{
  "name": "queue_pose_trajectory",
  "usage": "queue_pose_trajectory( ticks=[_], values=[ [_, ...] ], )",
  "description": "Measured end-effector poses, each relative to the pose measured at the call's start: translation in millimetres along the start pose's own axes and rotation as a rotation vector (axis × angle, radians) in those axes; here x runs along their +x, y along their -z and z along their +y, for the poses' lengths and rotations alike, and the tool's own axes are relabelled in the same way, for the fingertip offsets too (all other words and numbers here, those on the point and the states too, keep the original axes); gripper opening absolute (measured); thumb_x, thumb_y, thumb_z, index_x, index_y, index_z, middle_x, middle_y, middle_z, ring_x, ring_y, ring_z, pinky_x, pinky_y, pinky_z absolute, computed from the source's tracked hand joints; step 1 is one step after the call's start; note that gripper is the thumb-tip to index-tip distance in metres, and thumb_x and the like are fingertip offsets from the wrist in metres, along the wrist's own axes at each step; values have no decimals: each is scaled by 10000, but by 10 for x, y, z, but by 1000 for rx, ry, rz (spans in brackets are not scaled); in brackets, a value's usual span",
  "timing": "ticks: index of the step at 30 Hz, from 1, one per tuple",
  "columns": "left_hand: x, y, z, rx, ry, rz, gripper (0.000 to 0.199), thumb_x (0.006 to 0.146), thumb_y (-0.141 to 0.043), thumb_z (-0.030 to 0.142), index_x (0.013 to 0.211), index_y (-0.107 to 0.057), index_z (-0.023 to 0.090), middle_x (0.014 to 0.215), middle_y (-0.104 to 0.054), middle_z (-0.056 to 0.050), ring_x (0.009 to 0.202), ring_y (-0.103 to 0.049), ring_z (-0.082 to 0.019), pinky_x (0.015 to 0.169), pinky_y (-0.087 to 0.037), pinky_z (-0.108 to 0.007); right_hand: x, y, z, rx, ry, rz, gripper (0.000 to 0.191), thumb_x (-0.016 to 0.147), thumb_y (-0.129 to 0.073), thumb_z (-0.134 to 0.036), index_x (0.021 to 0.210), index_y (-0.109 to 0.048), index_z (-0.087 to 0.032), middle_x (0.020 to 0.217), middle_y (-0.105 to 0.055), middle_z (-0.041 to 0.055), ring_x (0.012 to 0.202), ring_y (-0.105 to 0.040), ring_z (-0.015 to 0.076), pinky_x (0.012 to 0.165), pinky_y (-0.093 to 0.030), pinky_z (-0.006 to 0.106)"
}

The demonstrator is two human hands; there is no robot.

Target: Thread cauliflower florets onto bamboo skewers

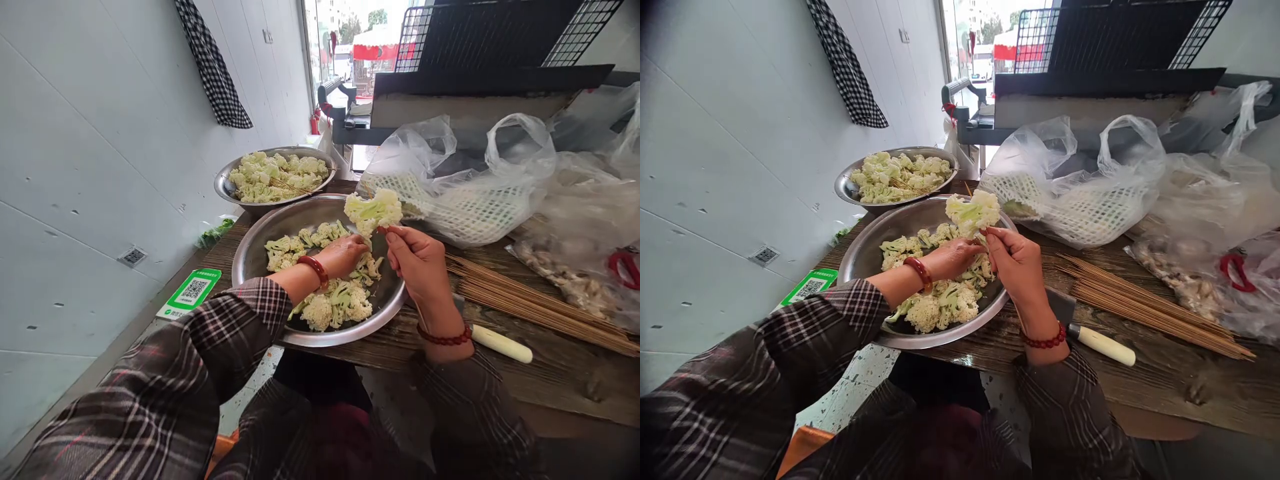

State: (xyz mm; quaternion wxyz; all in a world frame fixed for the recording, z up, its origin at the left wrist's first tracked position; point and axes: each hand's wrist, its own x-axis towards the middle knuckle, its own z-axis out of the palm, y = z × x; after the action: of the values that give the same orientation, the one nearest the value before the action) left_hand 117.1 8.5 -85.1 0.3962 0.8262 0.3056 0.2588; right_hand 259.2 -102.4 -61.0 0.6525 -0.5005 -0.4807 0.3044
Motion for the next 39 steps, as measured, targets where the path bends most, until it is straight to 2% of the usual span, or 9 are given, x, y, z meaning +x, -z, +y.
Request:
queue_pose_trajectory(
  ticks=[3,8,11,15,19,23,27,34,39],
  values=[
    [7,22,10,238,-33,-124,152,651,-632,65,683,-627,213,769,-598,-37,757,-548,-198,859,-465,-319,7,3,3,-4,4,-13,354,874,-653,-459,995,-768,-147,508,-484,-61,446,-413,84,413,-297,209],
    [7,94,33,223,15,-109,238,601,-634,-8,612,-557,217,604,-495,27,594,-425,-156,725,-432,-299,9,3,-14,-6,-10,-12,346,865,-650,-452,984,-767,-149,505,-470,-66,441,-408,83,410,-293,213],
    [35,156,44,238,11,-63,233,603,-636,-10,585,-566,211,560,-454,34,572,-397,-144,689,-412,-292,4,4,-4,14,-2,-9,331,868,-656,-431,1004,-765,-150,498,-468,-70,438,-399,79,411,-287,208],
    [81,311,73,258,22,102,166,660,-640,47,581,-612,190,590,-480,16,601,-444,-138,674,-408,-282,3,1,12,12,-4,-10,339,872,-653,-443,996,-764,-148,504,-483,-62,442,-408,84,403,-283,205],
    [74,499,171,-64,45,188,70,732,-644,127,743,-704,161,675,-600,2,620,-502,-117,645,-425,-258,-1,0,14,26,-6,-6,350,869,-658,-449,993,-760,-137,486,-467,-68,432,-394,82,404,-277,205],
    [23,638,293,-420,44,301,222,740,-709,180,957,-725,140,860,-699,-33,689,-572,-93,678,-458,-234,-10,11,44,12,-7,-66,338,875,-660,-438,994,-755,-136,480,-474,-70,431,-389,84,421,-283,214],
    [-8,694,340,-575,39,395,227,729,-762,193,945,-717,135,869,-708,-35,747,-611,-89,734,-473,-224,-19,18,76,-19,-5,-147,328,884,-663,-434,982,-760,-137,486,-503,-58,446,-419,93,445,-303,225],
    [-49,668,409,-857,105,348,273,709,-839,203,946,-727,128,859,-729,-36,753,-655,-95,751,-504,-232,-34,4,56,-39,-22,-174,318,876,-677,-421,984,-780,-140,488,-513,-48,461,-421,97,459,-310,231],
    [-64,670,431,-973,150,304,219,709,-824,118,917,-756,107,891,-758,-59,763,-688,-99,769,-532,-222,-29,1,43,-45,-24,-163,302,874,-670,-413,945,-774,-138,473,-503,-54,443,-407,89,451,-295,231]
  ],
)
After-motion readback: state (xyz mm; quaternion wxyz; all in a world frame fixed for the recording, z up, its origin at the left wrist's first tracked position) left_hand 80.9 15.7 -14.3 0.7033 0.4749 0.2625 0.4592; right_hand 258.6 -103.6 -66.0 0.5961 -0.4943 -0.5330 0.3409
